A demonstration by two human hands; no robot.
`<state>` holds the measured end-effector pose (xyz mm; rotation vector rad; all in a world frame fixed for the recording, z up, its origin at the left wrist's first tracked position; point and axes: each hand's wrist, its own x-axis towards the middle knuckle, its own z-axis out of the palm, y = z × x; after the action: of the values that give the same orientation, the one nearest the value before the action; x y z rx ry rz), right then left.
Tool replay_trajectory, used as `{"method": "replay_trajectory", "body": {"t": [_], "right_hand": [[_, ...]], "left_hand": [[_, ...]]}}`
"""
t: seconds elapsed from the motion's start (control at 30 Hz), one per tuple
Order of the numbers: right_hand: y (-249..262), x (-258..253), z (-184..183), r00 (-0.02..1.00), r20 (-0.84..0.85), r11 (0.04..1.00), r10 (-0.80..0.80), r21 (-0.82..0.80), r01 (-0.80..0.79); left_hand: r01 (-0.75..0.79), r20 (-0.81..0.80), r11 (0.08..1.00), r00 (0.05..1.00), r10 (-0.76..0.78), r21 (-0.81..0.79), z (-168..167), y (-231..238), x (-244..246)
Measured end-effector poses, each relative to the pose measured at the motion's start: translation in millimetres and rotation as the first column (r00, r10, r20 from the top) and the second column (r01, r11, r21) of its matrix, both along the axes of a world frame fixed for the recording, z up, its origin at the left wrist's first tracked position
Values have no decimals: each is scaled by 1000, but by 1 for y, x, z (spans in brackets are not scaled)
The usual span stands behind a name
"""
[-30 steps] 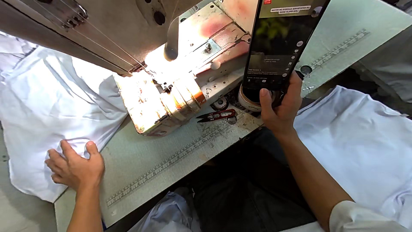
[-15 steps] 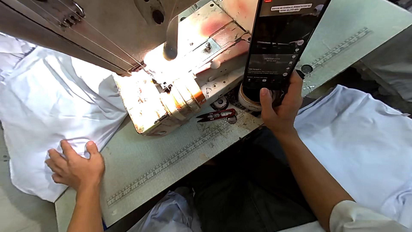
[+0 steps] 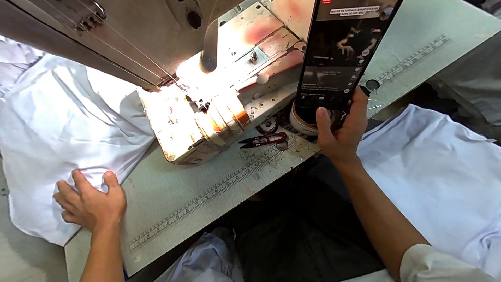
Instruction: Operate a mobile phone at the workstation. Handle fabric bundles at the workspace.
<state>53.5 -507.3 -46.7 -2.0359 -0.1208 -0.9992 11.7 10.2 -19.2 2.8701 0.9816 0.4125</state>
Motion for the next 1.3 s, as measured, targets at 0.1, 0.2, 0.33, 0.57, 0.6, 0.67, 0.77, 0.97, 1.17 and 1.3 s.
{"method": "replay_trajectory", "body": {"t": [0.1, 0.2, 0.33, 0.57, 0.6, 0.67, 0.77, 0.97, 1.17, 1.3], "right_hand": [[0, -1, 2, 1000, -10, 1000, 28, 14, -28], [1, -1, 2, 1000, -15, 1000, 16, 12, -16], [0, 0, 0, 1000, -14, 1000, -13, 1, 13], [1, 0, 0, 1000, -13, 1000, -6, 4, 6], [1, 0, 1, 1000, -13, 1000, 2, 8, -1], [1, 0, 2, 1000, -10, 1000, 12, 13, -12], [1, -1, 2, 1000, -13, 1000, 15, 17, -15], [1, 0, 0, 1000, -4, 1000, -14, 6, 14], [0, -1, 0, 1000, -11, 1000, 9, 7, -9], [1, -1, 0, 1000, -15, 1000, 15, 16, -15]], "left_hand": [[17, 2, 1000, 1000, -17, -3, 2, -2, -1], [10, 9, 1000, 1000, -10, -4, 1, 0, -1], [2, -1, 1000, 1000, -2, -11, 1, -1, 0], [5, 2, 1000, 1000, -5, -1, 0, 1, 0], [4, 5, 1000, 1000, -4, -1, 0, 1, 0], [4, 6, 1000, 1000, -4, -3, 0, 0, 0], [0, 0, 1000, 1000, 0, -1, 0, 0, 0], [1, 2, 1000, 1000, -1, 1, 0, 0, 0], [21, 5, 1000, 1000, -21, -4, 1, 0, -1], [16, 7, 1000, 1000, -16, -4, 0, 1, -1]]}}
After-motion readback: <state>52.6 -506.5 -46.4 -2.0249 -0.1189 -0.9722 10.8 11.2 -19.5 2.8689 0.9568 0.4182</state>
